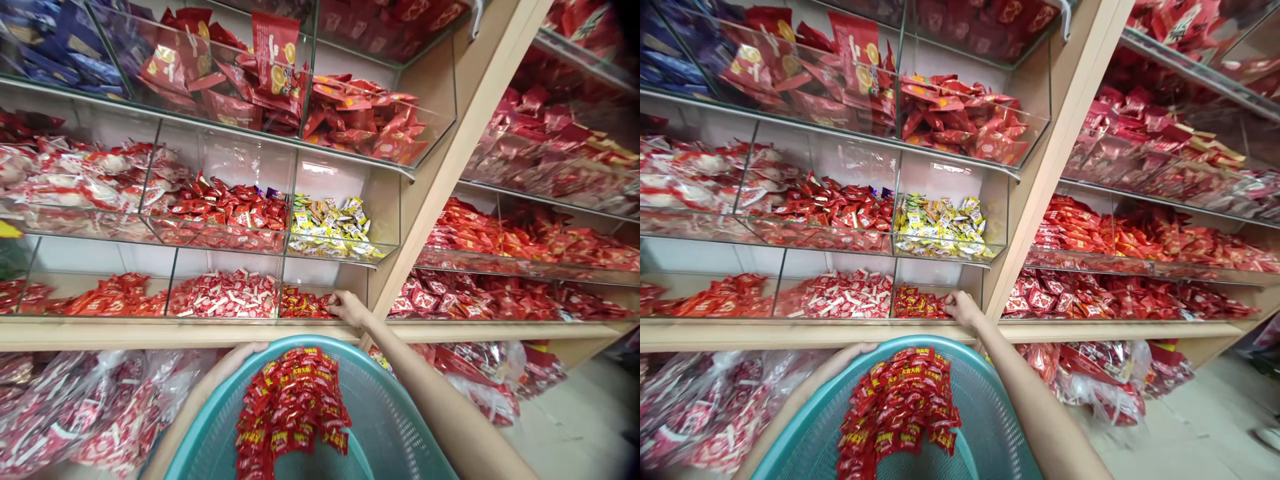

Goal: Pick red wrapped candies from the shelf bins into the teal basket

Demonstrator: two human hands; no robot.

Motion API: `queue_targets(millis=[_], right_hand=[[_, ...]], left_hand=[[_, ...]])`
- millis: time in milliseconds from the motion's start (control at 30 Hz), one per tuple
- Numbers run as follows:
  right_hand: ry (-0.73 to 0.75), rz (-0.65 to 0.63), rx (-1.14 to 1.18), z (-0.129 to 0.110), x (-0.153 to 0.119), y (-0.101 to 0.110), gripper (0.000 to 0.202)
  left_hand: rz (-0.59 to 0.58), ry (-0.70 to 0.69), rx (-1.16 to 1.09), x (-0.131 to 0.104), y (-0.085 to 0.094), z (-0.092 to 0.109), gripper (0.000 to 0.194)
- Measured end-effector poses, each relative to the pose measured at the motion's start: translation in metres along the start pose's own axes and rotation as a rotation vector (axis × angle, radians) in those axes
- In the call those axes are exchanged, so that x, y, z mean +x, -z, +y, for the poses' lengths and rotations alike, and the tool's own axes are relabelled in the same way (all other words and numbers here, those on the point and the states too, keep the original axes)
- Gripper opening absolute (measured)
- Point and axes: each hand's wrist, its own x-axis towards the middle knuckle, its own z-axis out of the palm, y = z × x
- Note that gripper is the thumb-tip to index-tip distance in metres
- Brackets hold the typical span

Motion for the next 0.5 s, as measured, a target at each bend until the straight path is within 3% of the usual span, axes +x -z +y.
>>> queue_targets(millis=[233,333,500], right_hand=[[0.233,0.193,0.241,-0.008,-0.037,0.018,0.026],[0.278,0.156,0.211,-0.016,-0.070,0.017,0.026],[0.385,0.011,0.099,-0.031,-0.114,-0.003,0.022]], left_hand=[[-0.037,0.015,-0.113,0.001,-0.002,0.001,0.038],[-0.007,-0.004,-0.084,0.000,-0.002,0.000,0.038],[0.005,-0.003,-0.065,-0.002,-0.004,0.000,0.038]])
